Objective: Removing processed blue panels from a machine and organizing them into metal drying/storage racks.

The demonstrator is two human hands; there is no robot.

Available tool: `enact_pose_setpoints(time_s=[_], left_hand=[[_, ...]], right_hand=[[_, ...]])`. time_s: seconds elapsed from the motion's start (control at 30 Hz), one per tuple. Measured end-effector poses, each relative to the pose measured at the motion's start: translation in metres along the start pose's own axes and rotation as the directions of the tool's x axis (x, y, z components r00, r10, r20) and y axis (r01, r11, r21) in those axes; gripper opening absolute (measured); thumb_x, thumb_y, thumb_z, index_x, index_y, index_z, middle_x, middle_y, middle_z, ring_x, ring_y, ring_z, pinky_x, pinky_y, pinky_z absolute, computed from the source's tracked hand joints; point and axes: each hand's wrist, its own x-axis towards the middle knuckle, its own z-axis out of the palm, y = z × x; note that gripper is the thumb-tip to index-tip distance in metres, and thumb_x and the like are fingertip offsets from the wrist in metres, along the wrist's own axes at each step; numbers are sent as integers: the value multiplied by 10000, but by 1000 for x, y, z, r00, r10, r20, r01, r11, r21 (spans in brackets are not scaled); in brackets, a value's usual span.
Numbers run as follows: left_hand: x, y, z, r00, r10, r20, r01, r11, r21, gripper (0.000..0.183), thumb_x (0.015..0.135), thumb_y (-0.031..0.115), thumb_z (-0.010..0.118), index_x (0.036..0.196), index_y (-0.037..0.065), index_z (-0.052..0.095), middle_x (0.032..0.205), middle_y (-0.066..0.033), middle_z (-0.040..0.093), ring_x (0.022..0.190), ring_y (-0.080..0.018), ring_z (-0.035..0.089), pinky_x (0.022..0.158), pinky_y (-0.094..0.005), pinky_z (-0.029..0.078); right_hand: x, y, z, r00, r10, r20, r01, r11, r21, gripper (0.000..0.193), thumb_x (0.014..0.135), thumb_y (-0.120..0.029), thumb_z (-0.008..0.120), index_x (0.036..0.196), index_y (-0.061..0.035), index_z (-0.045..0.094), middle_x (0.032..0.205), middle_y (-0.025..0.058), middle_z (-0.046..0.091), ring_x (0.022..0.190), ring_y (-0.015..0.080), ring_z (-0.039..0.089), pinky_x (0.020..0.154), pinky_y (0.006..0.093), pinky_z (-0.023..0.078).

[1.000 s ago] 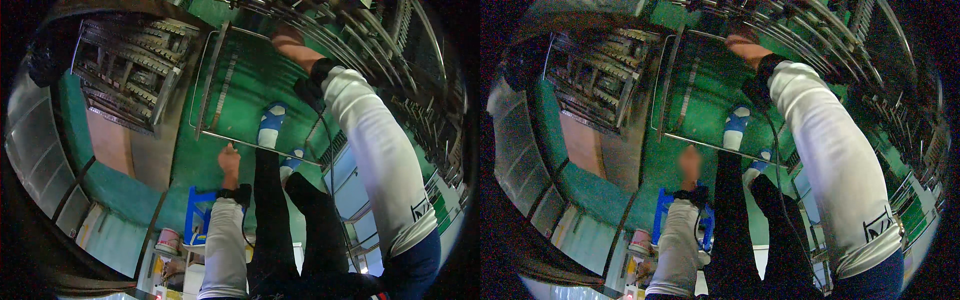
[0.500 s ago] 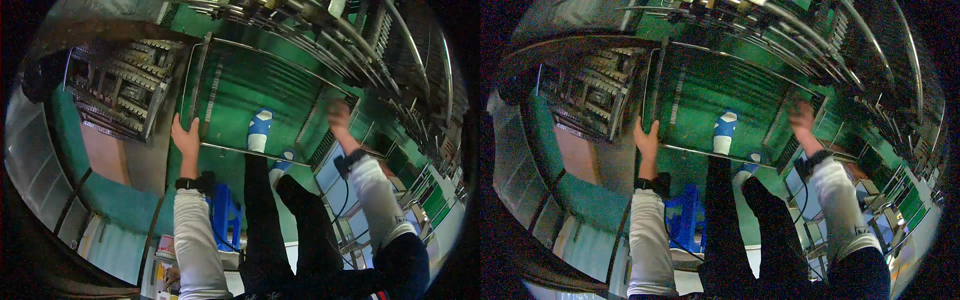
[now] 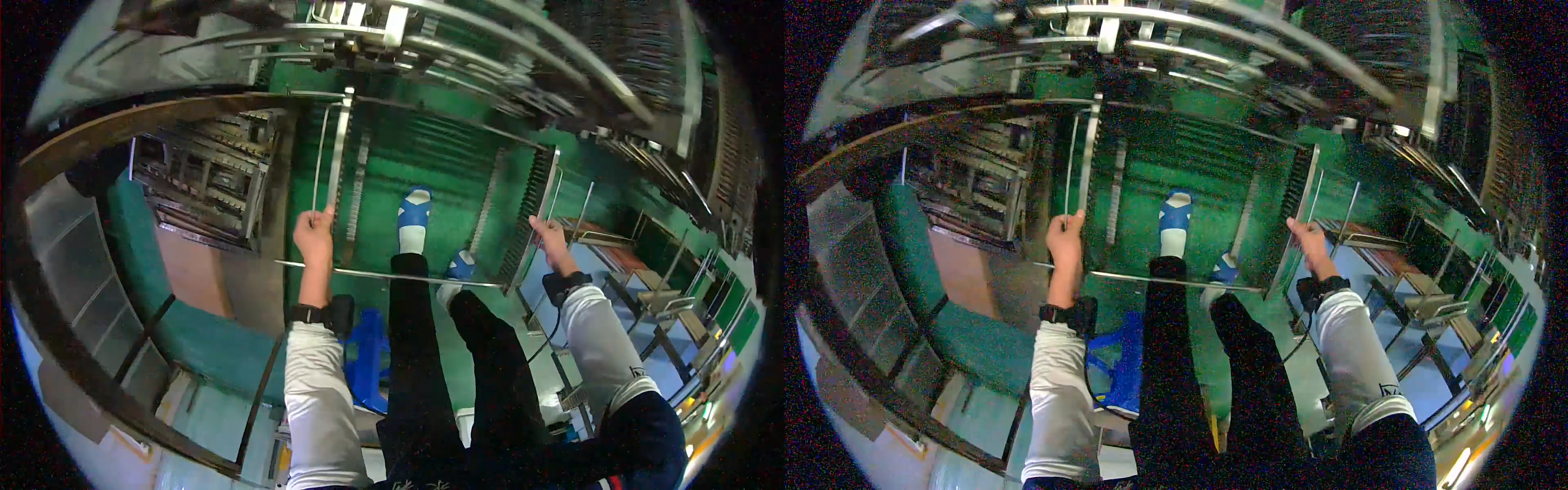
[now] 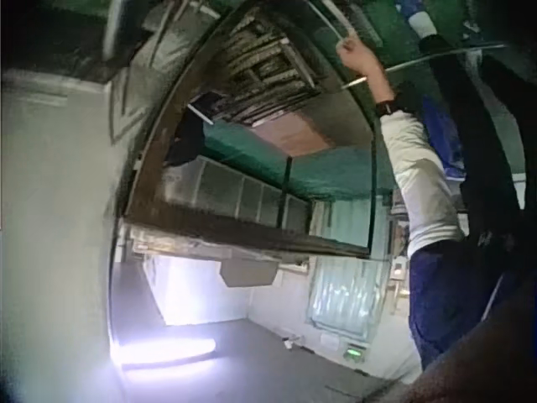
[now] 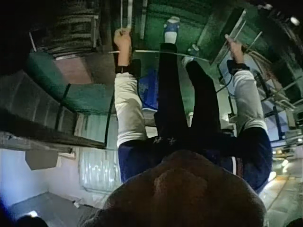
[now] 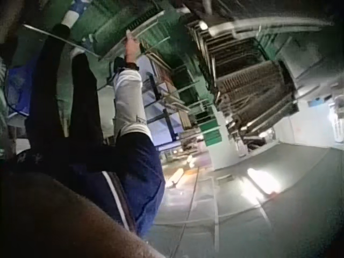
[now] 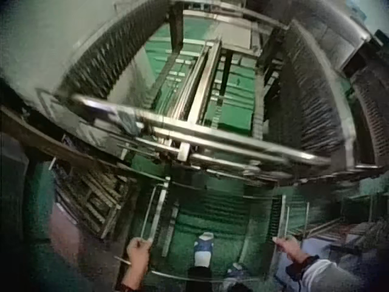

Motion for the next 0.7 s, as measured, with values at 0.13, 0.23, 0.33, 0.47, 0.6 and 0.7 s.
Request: enact_pose_setpoints(time_s=[0.13,0.23,0.33,0.47,0.6,0.7], left_hand=[[-60,46,-39,997,-59,42,58,998,11,287,779,210,740,704,24,534,618,4,470,590,-96,399,543,-259,367],[-105,74,-71,998,59,35,-61,997,52,295,757,217,743,731,7,537,613,-52,507,583,-141,436,554,-305,399],[-150,113,-102,994,111,10,-111,993,25,314,763,200,740,667,20,500,580,-28,467,556,-116,391,518,-294,370],[-208,183,-148,991,133,28,-133,991,-17,306,787,179,720,652,17,499,551,-3,417,529,-75,350,473,-279,328],[-246,214,-181,982,189,25,-189,982,1,300,798,186,716,658,10,519,562,24,448,528,-69,361,468,-274,329],[-265,232,-196,977,212,20,-208,972,-106,311,789,203,725,659,1,527,555,3,453,530,-72,369,474,-283,333]], right_hand=[[-73,-11,-19,999,-40,18,38,994,102,335,745,-383,746,776,-138,520,603,-13,494,536,123,469,520,268,363],[-126,-14,-54,997,-75,22,71,989,133,340,753,-337,747,735,-107,497,616,-10,499,537,108,466,489,258,362],[-171,-8,-91,991,-134,-6,133,974,183,342,742,-289,765,721,-98,482,629,-9,499,532,102,459,480,256,368],[-244,-12,-129,981,-180,-77,194,947,255,332,742,-273,766,722,-103,482,625,-10,496,534,98,459,475,260,372],[-301,-14,-162,965,-213,-150,249,926,285,356,741,-252,765,687,-126,437,606,-23,454,517,91,436,458,263,372],[-337,-18,-178,950,-258,-177,305,889,342,361,745,-241,760,677,-137,421,601,-34,429,506,80,406,451,260,350]])
